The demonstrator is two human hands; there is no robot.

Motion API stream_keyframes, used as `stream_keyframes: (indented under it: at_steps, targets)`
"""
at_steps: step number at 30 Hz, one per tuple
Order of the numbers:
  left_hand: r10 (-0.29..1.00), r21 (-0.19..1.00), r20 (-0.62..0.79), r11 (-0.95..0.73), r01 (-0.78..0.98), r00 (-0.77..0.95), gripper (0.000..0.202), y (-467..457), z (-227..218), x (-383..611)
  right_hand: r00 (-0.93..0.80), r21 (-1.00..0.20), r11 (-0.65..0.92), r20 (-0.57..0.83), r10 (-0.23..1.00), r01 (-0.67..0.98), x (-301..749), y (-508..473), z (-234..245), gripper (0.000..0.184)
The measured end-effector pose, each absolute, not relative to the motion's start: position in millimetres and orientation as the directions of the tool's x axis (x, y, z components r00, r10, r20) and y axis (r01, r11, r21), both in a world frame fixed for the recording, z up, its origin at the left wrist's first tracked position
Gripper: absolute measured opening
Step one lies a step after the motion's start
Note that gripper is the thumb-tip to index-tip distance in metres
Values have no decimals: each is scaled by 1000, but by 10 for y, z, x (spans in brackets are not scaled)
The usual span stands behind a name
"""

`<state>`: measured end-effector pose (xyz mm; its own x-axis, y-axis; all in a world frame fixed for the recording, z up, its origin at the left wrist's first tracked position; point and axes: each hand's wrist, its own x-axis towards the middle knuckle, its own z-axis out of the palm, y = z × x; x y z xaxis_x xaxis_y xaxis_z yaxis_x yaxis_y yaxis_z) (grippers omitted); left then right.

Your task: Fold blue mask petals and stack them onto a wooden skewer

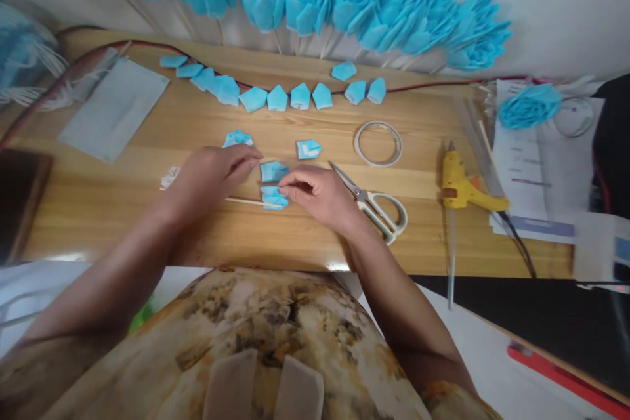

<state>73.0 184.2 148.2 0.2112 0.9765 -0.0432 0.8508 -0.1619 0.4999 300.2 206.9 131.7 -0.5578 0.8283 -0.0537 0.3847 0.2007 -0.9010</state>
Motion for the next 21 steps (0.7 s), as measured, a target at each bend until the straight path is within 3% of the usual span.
stream_keyframes:
  at_steps: [3, 8, 15, 18, 21]
  targets:
    - [978, 483, -64, -144, 864, 199, 32, 1657, 1633, 561, -566, -907, 212, -34, 824, 364, 3026, 2080, 1297, 9]
    - [993, 553, 61, -117, 825, 99, 31, 1424, 1701, 65, -596, -914, 219, -31, 802, 341, 3038, 2082, 1309, 9]
    - [997, 706, -9, -46, 707, 73, 22, 1319, 1500, -316, -610, -911, 236, -21, 792, 338, 3047, 2076, 1346, 10]
    - [987, 685, 144, -146, 714, 64, 21, 1271, 1579, -218, -602, -909, 232, -24, 798, 345, 3054, 2076, 1346, 10]
    - [945, 589, 297, -296, 752, 139, 17, 1272, 1644, -7, -596, -908, 227, -31, 802, 353, 3054, 2075, 1344, 11]
